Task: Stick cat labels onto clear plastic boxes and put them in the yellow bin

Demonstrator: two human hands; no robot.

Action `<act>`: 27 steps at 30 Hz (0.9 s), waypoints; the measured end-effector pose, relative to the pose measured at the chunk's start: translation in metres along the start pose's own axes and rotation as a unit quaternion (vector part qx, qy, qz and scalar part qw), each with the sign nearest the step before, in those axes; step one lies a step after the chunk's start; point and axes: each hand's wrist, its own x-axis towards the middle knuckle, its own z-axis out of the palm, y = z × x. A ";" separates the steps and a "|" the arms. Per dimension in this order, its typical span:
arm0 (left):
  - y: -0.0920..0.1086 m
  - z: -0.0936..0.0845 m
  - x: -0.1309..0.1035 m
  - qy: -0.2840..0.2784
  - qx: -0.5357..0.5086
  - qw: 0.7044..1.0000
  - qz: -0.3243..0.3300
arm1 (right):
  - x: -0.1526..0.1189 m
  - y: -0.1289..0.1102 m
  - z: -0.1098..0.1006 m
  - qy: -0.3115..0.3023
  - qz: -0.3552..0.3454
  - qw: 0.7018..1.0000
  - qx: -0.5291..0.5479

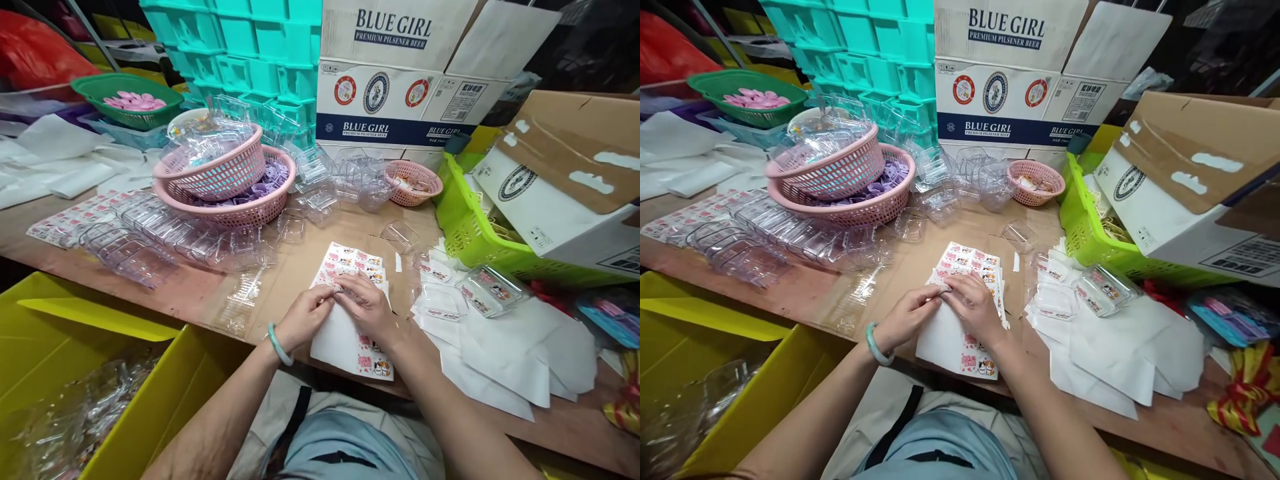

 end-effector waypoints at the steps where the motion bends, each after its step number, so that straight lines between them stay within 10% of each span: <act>1: 0.000 0.000 0.000 0.000 0.013 1.000 0.007 | -0.001 0.000 -0.001 -0.004 0.001 1.000 -0.001; 13: -0.010 0.008 0.002 0.031 -0.008 0.999 -0.018 | -0.003 0.000 0.001 0.045 0.171 0.968 0.180; 27: -0.008 0.011 0.003 0.068 0.035 0.997 0.007 | 0.000 0.000 0.000 0.064 0.212 0.951 0.218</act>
